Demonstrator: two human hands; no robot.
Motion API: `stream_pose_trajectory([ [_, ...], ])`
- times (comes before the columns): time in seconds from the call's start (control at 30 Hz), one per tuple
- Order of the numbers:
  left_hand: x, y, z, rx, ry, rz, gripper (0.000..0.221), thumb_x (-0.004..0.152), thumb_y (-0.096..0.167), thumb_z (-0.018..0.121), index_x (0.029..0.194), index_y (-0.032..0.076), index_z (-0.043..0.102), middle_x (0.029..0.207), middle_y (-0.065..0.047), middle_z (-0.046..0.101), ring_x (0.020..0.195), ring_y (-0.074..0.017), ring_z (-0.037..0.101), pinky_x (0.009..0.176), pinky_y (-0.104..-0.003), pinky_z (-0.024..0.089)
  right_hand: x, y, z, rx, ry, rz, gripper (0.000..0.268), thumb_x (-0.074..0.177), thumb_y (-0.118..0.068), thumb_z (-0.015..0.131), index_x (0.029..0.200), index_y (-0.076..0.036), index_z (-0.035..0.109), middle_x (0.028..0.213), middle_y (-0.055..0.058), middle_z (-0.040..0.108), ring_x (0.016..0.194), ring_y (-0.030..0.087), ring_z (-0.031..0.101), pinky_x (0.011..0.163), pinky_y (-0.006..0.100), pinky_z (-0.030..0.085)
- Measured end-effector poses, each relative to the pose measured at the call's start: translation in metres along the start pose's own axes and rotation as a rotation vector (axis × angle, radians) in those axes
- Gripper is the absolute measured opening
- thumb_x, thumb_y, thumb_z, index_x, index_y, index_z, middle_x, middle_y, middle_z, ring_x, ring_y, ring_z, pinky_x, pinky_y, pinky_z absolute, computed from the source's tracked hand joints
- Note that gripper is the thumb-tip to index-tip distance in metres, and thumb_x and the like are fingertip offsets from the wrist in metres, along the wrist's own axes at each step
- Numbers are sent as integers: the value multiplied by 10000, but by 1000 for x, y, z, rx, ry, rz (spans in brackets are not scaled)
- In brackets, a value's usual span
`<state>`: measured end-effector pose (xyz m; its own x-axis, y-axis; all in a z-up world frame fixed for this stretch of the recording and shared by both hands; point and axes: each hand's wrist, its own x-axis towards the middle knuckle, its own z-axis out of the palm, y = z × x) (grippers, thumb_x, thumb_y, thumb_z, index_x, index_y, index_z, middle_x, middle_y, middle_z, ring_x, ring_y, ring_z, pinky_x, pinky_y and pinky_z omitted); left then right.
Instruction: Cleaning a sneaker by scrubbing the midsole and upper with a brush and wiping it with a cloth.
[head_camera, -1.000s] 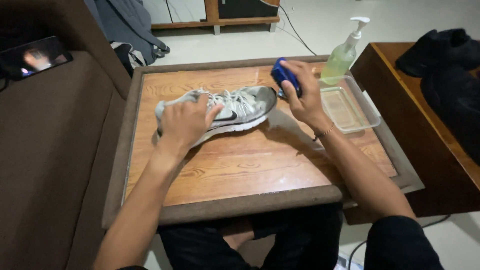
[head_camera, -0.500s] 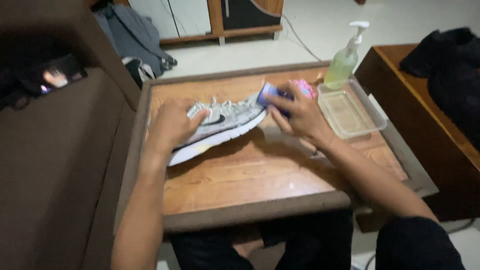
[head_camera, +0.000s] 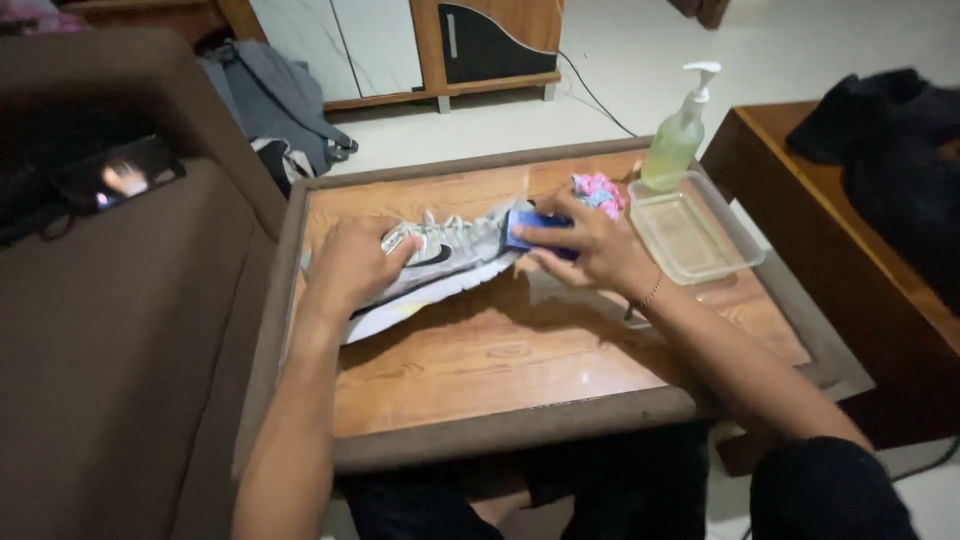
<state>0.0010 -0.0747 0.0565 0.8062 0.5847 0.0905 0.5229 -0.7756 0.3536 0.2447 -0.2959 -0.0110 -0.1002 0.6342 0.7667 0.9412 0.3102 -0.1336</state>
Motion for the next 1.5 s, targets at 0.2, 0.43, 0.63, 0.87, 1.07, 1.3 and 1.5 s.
stream_pose_trajectory([
  [0.2,4,-1,2,15,1,-40,403,903,525,620,1173,269,774,1038,-126,772,1058,-363,718,950,-526,512,1,-2,-8,-50,-33,16,243,897,-261,707,1117,-222,802,1056,174,643,857,365,690,787,448,558],
  [0.43,-3,6,-13,-52,6,-16,426,918,461,627,1169,150,773,1073,-211,759,1061,-434,705,940,-571,517,10,9,-12,-20,-13,78,272,895,-165,687,1148,-176,785,1016,206,605,824,397,661,771,443,553],
  [0.63,0,-3,-9,-38,95,11,425,914,520,624,1127,189,784,995,-175,763,995,-420,715,880,-529,532,7,35,-27,-240,-25,153,308,982,-286,665,1255,-176,756,1090,156,575,855,390,649,782,467,556],
  [0.87,-2,-8,-7,-22,142,-86,481,879,627,624,993,188,785,857,-128,748,900,-370,729,809,-445,540,18,-14,-26,-328,-473,650,514,986,-240,525,1482,-111,490,1211,261,477,886,553,695,784,619,582],
  [1.07,4,-22,-3,-99,214,-142,415,873,595,654,914,200,777,774,-107,714,817,-354,721,721,-431,531,15,-34,-7,-450,-796,754,478,1011,-269,440,1485,-243,493,1304,191,458,904,501,733,781,592,568],
  [1.3,2,-18,-3,-110,208,-140,438,898,555,624,965,151,783,790,-150,717,815,-384,716,712,-446,521,21,26,-7,-645,-449,683,385,967,-149,585,1351,-127,584,1311,213,464,980,561,682,730,625,612],
  [1.5,-8,-2,-9,-46,184,-117,527,909,595,591,972,109,786,828,-222,723,871,-440,711,758,-485,523,-39,140,43,-680,-576,704,272,861,-291,717,1070,-133,791,1048,184,671,828,450,752,694,525,626],
])
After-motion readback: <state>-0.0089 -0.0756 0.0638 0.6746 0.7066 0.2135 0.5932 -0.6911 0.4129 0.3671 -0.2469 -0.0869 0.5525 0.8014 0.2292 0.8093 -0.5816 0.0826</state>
